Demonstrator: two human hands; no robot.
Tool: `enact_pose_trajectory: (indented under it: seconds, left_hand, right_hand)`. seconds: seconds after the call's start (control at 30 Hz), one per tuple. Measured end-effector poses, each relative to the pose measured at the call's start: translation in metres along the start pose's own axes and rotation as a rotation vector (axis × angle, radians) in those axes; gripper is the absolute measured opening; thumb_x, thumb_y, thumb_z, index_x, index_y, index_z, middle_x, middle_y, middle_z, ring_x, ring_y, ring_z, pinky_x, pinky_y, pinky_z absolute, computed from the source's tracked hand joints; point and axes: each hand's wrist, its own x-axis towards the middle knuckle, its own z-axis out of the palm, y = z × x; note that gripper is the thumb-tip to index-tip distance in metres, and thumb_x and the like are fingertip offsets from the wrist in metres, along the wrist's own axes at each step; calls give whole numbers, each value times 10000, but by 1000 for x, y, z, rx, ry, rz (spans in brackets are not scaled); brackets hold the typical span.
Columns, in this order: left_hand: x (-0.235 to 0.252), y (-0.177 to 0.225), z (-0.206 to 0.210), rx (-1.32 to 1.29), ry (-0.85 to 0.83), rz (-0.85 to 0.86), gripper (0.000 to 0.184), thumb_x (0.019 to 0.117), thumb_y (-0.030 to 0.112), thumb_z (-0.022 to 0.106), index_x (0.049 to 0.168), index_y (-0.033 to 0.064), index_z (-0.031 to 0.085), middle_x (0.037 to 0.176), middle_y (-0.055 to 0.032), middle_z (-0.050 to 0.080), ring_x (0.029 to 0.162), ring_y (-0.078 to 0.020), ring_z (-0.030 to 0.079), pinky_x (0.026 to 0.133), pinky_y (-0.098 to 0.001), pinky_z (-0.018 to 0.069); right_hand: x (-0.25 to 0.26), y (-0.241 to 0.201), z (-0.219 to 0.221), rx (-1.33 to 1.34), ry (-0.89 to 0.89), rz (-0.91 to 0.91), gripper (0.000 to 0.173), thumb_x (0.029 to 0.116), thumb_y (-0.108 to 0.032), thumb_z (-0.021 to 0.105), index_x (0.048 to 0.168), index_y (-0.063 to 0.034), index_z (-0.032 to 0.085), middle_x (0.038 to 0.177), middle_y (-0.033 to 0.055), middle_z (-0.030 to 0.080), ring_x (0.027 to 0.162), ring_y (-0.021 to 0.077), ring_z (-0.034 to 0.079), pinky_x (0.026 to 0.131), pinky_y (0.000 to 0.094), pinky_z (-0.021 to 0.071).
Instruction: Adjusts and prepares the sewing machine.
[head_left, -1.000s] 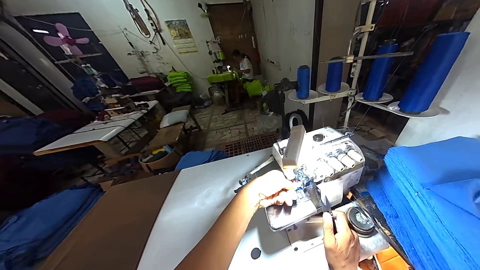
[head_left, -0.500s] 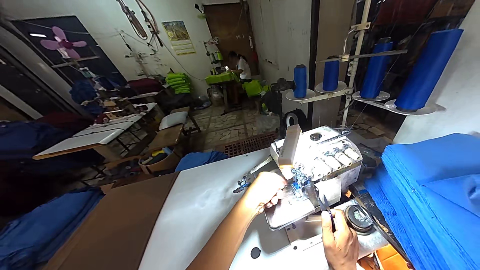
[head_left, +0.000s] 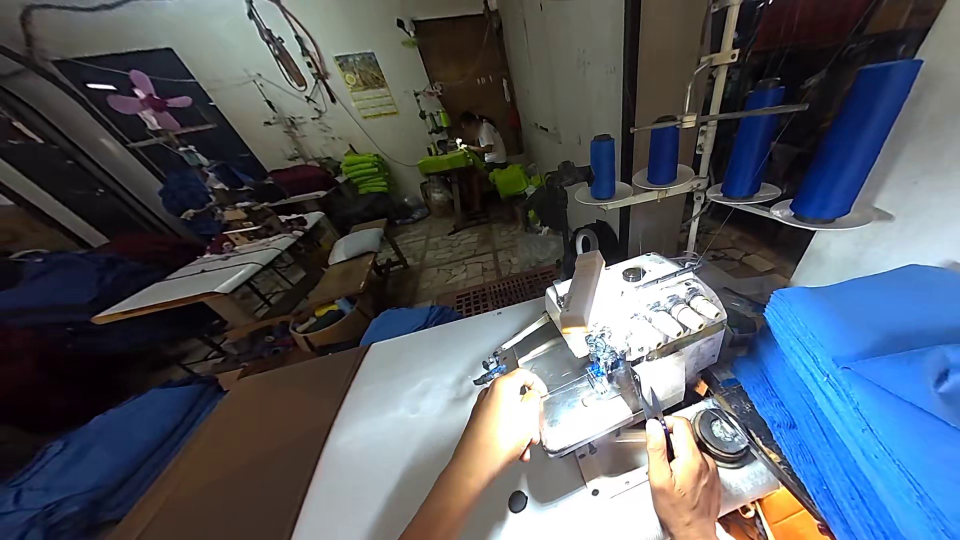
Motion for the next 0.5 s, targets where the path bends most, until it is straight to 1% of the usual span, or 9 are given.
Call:
enact_pose_trajectory:
  seconds: [0.1,0.17,0.2,0.23,0.3,0.33,0.4,0.47,0.5]
  left_hand:
    - [1,-5,2,164,87,128,165,1050,165,530,1004,122,683,632,-26,628,452,-120,580,447,-284,510]
    - [-1,-6,2,302,175,178,135,1017,185,571,1032,146,699,723,-30,652,556,-156,611,556,-367,543]
    - [-5,-4,1,356,233,195,163,997,184,591,1114,138,695,759,-55,662,616,-201,626,614,-432,550]
    - [-8,-2,0,400,306,226,269,969,171,598,1223,123,671,774,-82,667,659,-250,634,645,-492,542]
    - [-9,5,-6,460,476,337,411,942,168,606,1347,93,602,748,-108,665,659,-315,654,606,-558,534]
    - [-7,8,-12,469,522,381,440,964,175,608,1391,74,576,805,-132,691,698,-343,675,618,-582,543]
    - [4,7,-24,499,547,406,428,1007,196,587,1409,53,564,1088,-191,702,942,-390,699,771,-615,565]
    - [22,-3,-31,499,471,311,455,1031,267,568,1408,12,566,1339,-263,590,1218,-461,585,978,-650,487]
    - [29,-7,-33,497,402,229,493,1045,324,547,1410,-7,568,1380,-281,565,1271,-474,550,1033,-654,451]
  right_hand:
    - [2,0,1,11,6,-9,465,1026,-486,407,938,-125,687,557,-55,516,463,98,517,416,338,410]
    - [1,1,0,18,-13,2,458,1019,-496,420,931,-133,684,563,-59,518,467,95,518,419,335,413]
    - [1,1,-4,30,-36,24,442,1010,-499,439,938,-138,683,570,-61,523,472,94,518,427,334,420]
    - [1,-1,-11,53,-73,54,416,998,-493,473,969,-136,685,590,-60,545,486,90,531,442,333,444]
    - [7,-9,-39,79,-153,97,369,978,-427,574,1113,-99,677,643,-21,625,517,122,592,485,374,515]
    - [10,-10,-55,63,-181,98,380,973,-384,607,1191,-77,658,658,11,645,518,163,608,493,418,530]
    - [16,-4,-79,-60,-212,84,406,956,-326,626,1274,-75,647,697,72,680,549,254,650,520,501,542]
    - [21,12,-89,-191,-256,81,363,956,-309,615,1252,-112,689,766,114,727,648,318,708,594,552,564]
    - [23,19,-91,-220,-300,100,351,965,-301,606,1252,-126,705,836,130,749,734,341,732,664,573,576]
